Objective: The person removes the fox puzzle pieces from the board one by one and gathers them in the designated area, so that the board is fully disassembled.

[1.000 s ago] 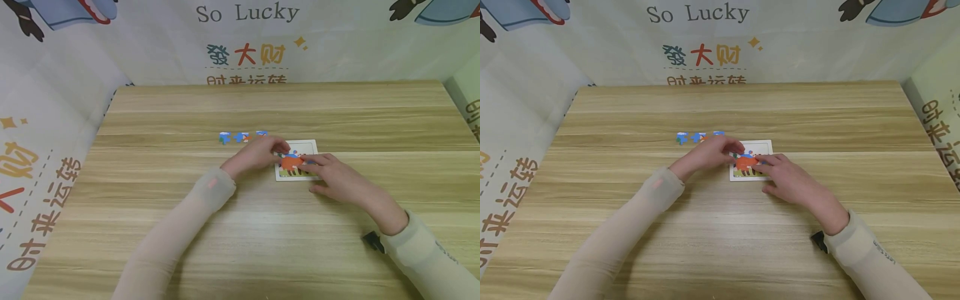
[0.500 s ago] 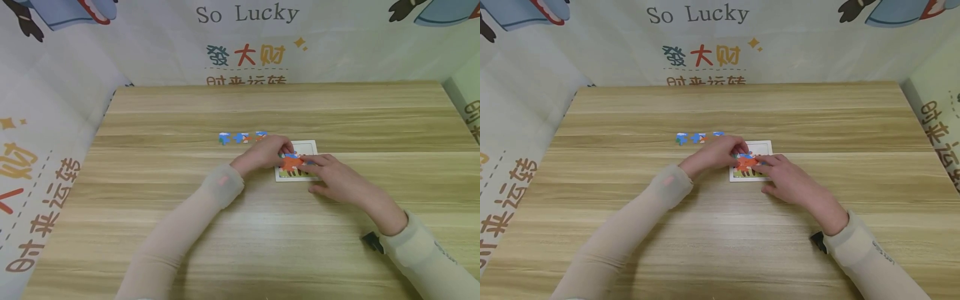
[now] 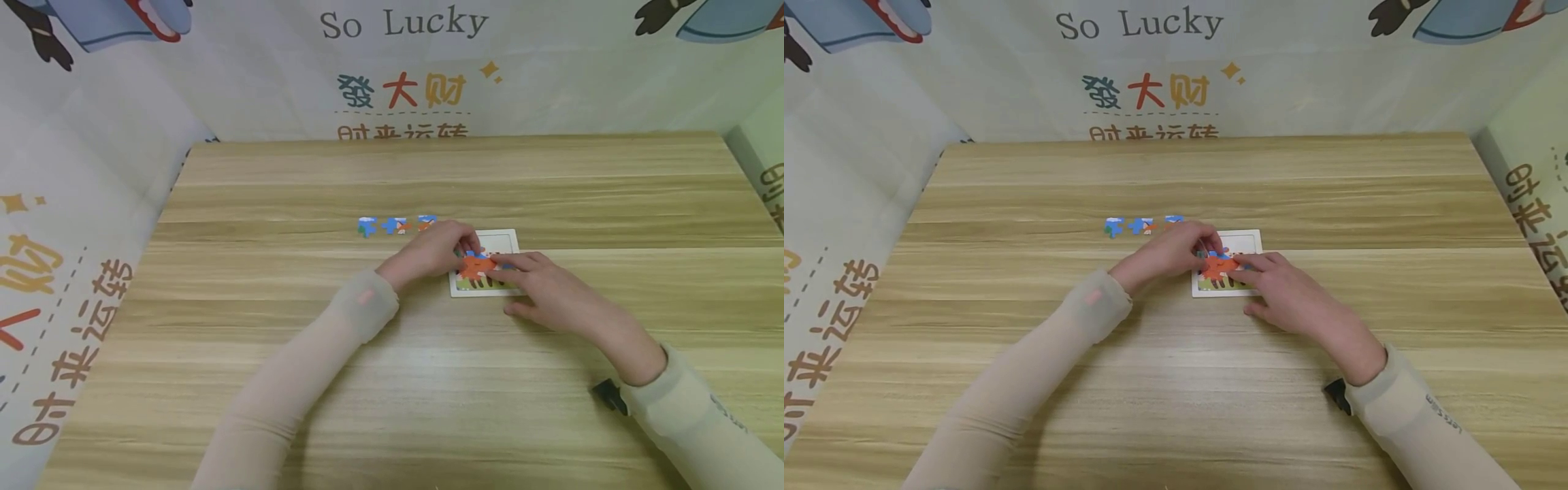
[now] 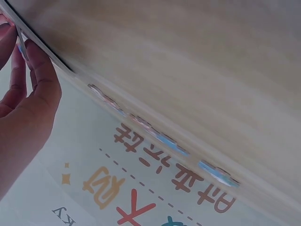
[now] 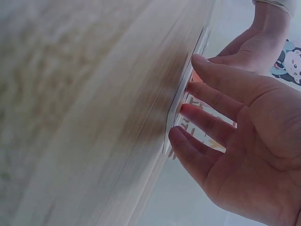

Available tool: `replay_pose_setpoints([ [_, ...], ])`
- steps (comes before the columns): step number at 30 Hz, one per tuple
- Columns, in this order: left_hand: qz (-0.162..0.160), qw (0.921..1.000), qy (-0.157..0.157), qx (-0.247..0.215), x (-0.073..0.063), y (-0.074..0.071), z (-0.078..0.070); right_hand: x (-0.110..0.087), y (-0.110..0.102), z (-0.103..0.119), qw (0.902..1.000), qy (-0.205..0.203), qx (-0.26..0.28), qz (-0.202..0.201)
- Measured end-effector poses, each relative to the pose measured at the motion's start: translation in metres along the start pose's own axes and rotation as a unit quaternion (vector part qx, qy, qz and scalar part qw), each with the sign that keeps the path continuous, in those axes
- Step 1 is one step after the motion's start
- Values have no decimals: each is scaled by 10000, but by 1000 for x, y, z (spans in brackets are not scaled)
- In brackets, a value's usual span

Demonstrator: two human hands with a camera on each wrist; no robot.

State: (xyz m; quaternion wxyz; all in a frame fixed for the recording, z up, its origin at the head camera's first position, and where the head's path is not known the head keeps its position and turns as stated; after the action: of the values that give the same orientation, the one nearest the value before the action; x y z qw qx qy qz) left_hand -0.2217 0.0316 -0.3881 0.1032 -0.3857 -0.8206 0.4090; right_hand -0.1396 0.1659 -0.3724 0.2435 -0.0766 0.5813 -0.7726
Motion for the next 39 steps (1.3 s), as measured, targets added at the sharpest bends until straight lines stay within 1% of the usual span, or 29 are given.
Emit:
replay_pose_setpoints([
  [4,20,10000,-47,67,0,-1,0,-1,0,1,10000,9,-49,-16],
  [11,58,9999,-113,94,0,0,0,-3,3,8,9988,-30,-478,80],
  [14,55,9999,-136,73,1,0,0,-3,5,10,9985,-14,-552,65],
  [19,76,9998,-150,46,2,-1,1,-4,7,12,9986,-81,-514,7],
  [22,72,9998,-156,-59,2,-1,2,-4,7,13,9986,-139,-505,-38],
  [27,79,9994,-169,-278,4,-2,4,-3,4,16,9989,-174,-411,-111],
  [33,145,9991,-238,-333,5,-2,6,-3,2,17,9991,-252,-316,-142],
  [35,79,9991,-277,-324,5,-4,8,-4,2,17,9991,-236,-319,-134],
  [39,-166,9985,-353,-390,4,-11,12,-2,3,15,9991,-171,-388,-78],
])
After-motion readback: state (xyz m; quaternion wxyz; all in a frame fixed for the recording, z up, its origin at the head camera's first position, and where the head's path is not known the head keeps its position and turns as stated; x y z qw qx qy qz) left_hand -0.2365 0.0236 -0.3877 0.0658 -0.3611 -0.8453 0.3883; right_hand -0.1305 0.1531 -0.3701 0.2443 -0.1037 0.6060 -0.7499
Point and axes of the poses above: each hand's wrist, its own x-axis towards the middle knuckle, its own y-axis out of the palm, z = x × y, the point moved 6 cm from there along x, towards the middle knuckle, and after that the axes turned 10 degrees about y, right-handed, at the moved point
